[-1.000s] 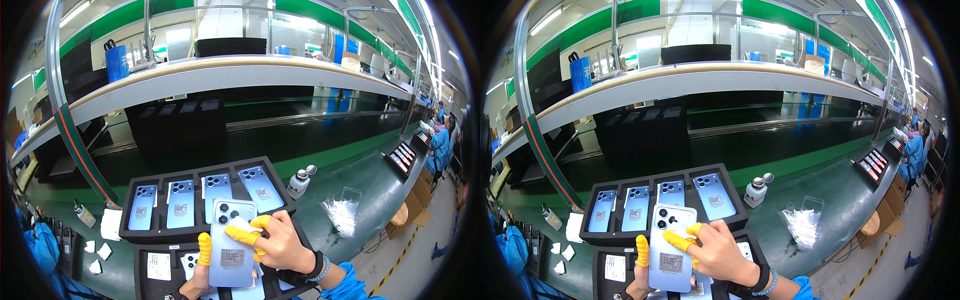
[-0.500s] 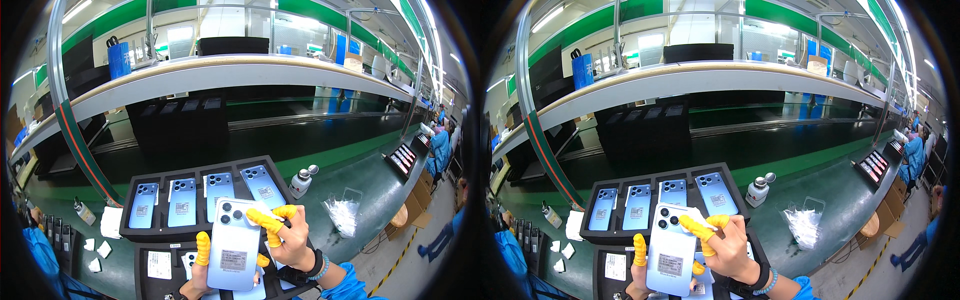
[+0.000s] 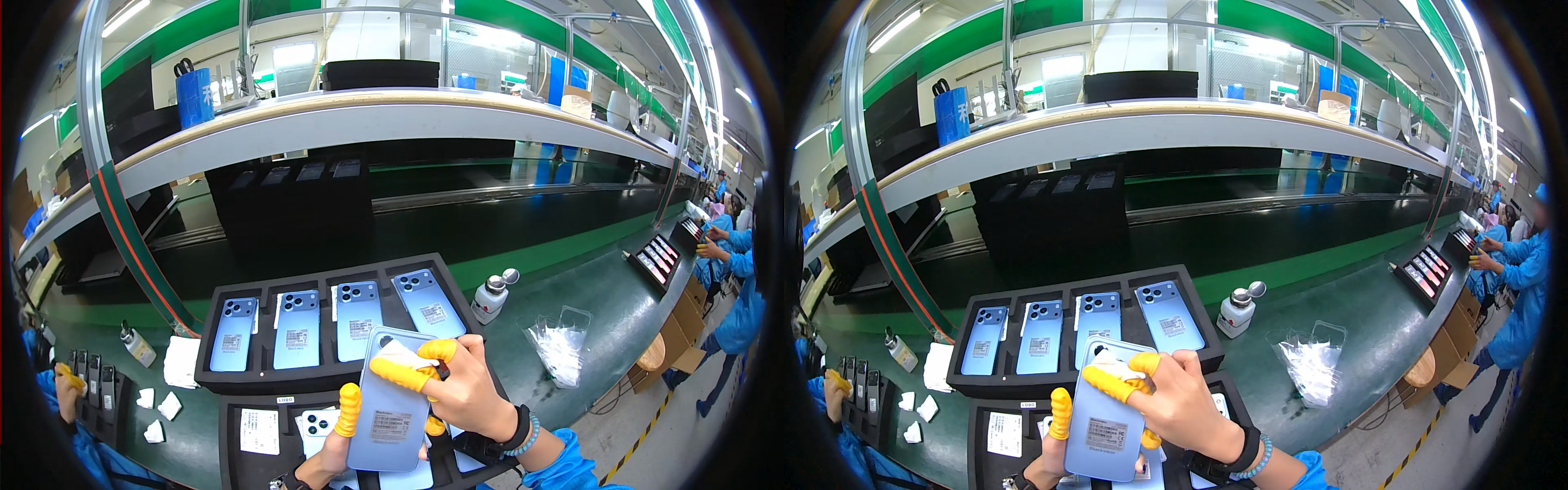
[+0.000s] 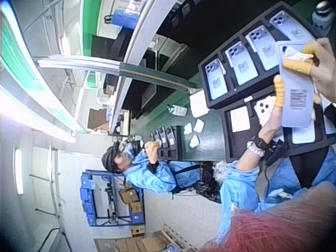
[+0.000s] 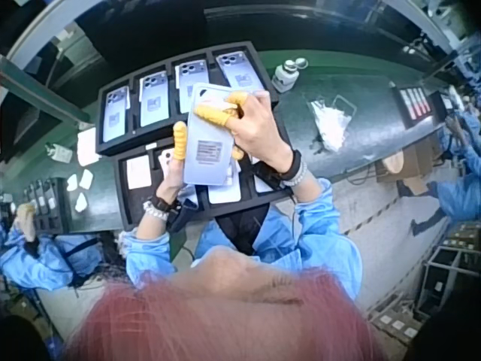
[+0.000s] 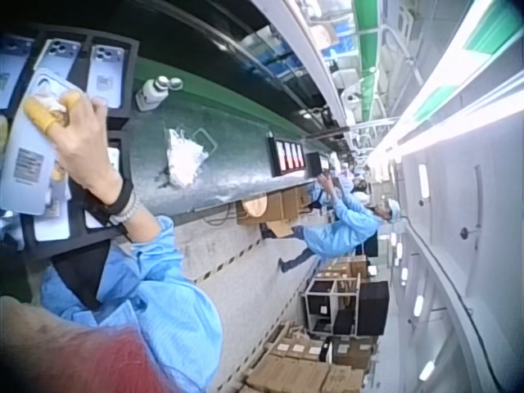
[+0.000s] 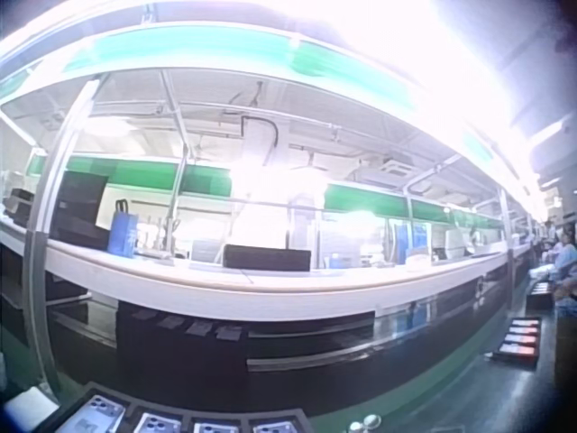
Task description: The recorder is cleaning the backs and camera lenses of multiple mobile phones using a cloth and cleaning solution on a production line.
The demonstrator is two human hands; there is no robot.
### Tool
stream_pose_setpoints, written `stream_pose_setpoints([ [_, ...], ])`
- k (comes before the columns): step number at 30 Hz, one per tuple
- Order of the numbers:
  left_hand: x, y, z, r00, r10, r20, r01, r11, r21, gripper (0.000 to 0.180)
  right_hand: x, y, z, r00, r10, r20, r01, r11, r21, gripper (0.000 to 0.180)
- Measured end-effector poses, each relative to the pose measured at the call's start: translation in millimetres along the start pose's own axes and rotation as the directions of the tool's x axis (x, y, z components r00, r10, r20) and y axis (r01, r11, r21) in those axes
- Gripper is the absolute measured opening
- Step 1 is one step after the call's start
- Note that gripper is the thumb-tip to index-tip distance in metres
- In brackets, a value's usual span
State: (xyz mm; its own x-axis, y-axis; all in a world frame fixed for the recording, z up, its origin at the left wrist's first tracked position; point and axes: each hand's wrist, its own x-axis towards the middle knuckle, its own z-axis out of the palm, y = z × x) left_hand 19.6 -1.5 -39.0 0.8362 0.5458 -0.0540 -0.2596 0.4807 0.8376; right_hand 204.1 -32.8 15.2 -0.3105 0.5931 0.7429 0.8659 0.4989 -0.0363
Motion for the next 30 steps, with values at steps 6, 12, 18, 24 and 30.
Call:
stream_pose_setpoints([
  [6,2,16,9,1.0,0.004,0.002,-0.004,1.0,-0.014,0.088,-8,5,2,0.971,0.165,-0.173,-0.167,0.986,-0.001,0.036],
  [12,2,19,7,1.0,0.032,0.0,-0.032,0.999,-0.033,0.09,-9,4,5,0.961,0.199,-0.191,-0.192,0.98,0.056,0.039],
  [18,-1,19,8,0.999,0.035,0.008,-0.035,0.999,0.02,0.092,-10,11,9,0.885,0.27,-0.378,-0.266,0.962,0.064,0.045],
  [24,-2,20,9,0.999,0.032,-0.003,-0.032,0.999,0.007,0.092,-8,7,6,0.891,0.3,-0.341,-0.288,0.954,0.089,0.042],
  [30,-2,19,7,0.999,0.038,0.008,-0.038,0.999,0.01,0.092,-7,7,7,0.898,0.289,-0.333,-0.274,0.957,0.091,0.045],
])
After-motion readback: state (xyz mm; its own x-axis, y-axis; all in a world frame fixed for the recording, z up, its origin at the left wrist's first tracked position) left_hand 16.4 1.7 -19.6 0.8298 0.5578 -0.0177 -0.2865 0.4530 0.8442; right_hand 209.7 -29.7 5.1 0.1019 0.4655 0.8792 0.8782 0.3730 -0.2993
